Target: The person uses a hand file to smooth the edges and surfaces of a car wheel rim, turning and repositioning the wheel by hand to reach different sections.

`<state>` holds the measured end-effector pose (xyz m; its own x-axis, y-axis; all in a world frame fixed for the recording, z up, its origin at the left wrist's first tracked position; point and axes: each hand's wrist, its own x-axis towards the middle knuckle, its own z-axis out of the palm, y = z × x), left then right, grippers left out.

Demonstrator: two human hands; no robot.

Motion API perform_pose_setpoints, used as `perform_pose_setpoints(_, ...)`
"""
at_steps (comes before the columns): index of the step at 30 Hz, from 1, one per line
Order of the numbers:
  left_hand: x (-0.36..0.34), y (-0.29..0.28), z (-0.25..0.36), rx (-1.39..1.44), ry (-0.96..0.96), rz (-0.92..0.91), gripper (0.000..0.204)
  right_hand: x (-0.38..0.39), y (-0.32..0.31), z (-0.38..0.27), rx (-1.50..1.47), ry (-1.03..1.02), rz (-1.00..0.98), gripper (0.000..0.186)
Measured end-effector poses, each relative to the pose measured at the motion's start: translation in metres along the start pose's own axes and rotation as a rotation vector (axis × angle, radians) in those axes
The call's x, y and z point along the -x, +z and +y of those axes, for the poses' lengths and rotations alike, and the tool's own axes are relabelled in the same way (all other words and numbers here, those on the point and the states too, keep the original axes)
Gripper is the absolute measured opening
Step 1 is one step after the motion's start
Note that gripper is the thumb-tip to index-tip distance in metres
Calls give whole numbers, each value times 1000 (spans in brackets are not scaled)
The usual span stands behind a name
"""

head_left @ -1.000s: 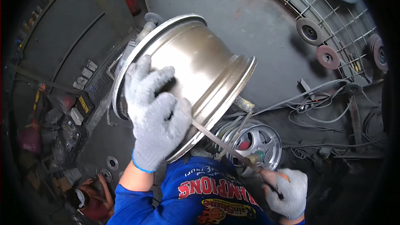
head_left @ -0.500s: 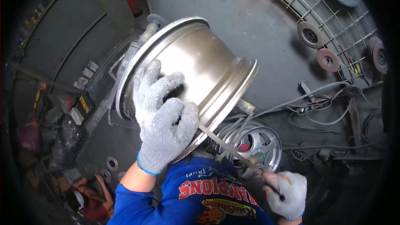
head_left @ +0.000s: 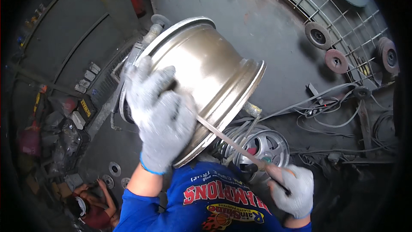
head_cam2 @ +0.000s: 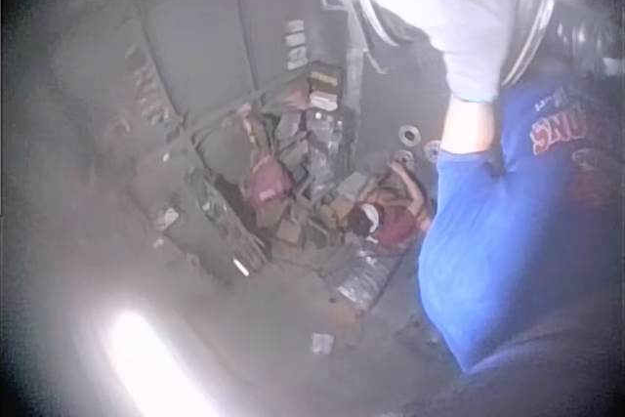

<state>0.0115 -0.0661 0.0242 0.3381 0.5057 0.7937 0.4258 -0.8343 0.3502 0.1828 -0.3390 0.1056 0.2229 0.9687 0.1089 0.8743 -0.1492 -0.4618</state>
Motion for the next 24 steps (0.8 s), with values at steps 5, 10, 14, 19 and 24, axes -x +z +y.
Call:
perform_pose_setpoints(5, 2, 7, -3, 64, -44, -7, 11, 5, 4, -11, -37, 143, -35, 42)
perform_pose_setpoints(10, -17, 4, -56, -124, -82, 46, 13, -68, 28, -17, -9, -35, -18, 50)
perform_pose_setpoints(14, -18, 2, -40, -177, -83, 43, 16, -56, 28, -14, -46, -7, -16, 48)
perform_pose_setpoints(19, 1, -4, 22, 5, -1, -118, 12, 17, 6, -8, 4, 107, 16, 42)
perform_pose_setpoints(24, -6, 22, -18, 150, -76, 27, 16, -19, 14, -2, 8, 58, 13, 41)
